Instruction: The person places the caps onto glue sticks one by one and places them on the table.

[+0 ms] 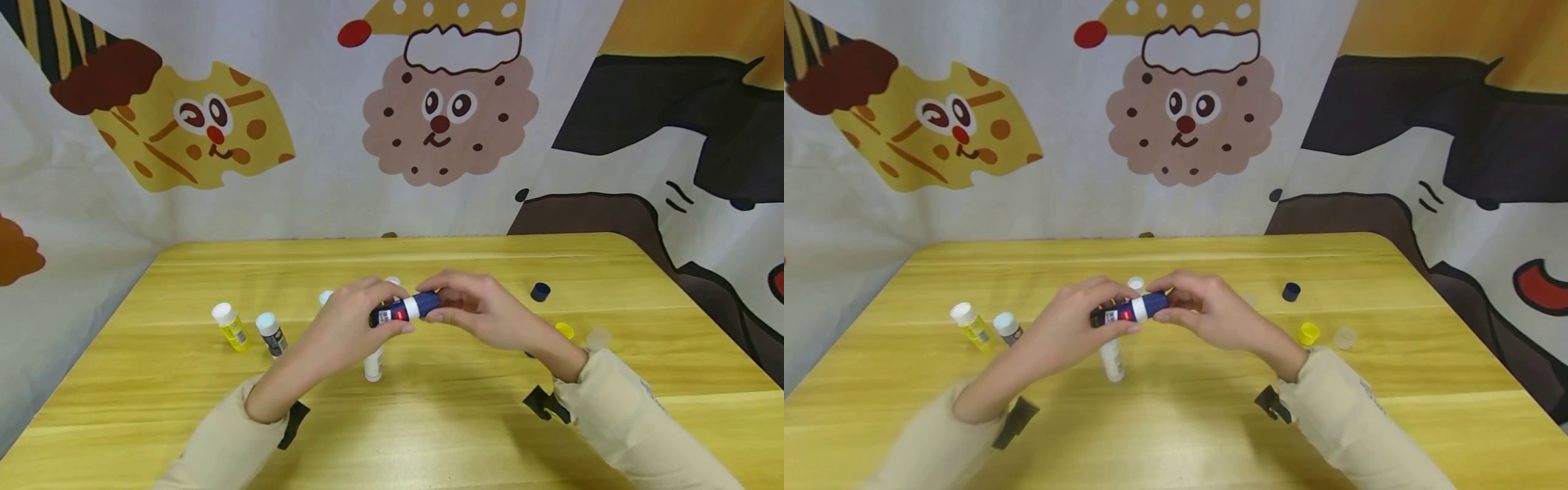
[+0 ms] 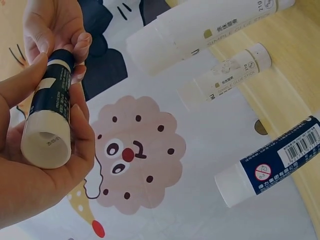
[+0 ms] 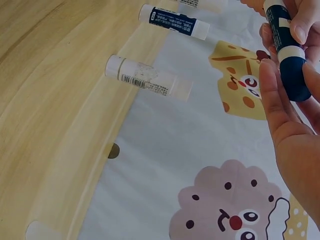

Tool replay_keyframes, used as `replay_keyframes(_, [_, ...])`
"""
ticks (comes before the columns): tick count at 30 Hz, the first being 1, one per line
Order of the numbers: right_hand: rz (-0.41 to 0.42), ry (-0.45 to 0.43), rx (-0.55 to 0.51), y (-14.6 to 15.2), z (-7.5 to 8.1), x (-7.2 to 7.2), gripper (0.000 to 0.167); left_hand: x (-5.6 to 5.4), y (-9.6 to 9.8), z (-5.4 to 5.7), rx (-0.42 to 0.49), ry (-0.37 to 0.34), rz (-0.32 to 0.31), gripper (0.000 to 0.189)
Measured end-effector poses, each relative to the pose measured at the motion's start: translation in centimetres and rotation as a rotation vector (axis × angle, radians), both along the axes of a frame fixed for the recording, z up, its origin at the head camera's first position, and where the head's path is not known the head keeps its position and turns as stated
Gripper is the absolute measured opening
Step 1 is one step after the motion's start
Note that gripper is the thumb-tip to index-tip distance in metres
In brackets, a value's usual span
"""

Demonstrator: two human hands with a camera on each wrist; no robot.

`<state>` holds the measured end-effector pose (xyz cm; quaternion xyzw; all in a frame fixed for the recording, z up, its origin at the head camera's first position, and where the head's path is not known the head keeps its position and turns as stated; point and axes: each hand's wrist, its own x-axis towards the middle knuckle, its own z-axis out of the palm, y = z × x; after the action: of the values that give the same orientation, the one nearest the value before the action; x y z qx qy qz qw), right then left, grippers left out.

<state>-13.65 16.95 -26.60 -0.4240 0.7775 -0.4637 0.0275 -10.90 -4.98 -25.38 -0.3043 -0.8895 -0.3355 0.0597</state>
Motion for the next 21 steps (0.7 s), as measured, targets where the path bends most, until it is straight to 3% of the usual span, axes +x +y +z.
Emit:
replay_keyframes(6, [0.021,-0.043,-0.04,-0.03,0.0,0.0,0.03,0.04,-0.01,-0.03,0.034,0.02,0.013,0.032])
replay_keyframes(21, [0.03,0.0,-0.017,-0.18,0.17,0.01,0.029,0.08,-0.25,-0.21,0.056,0.06,0.002,0.027])
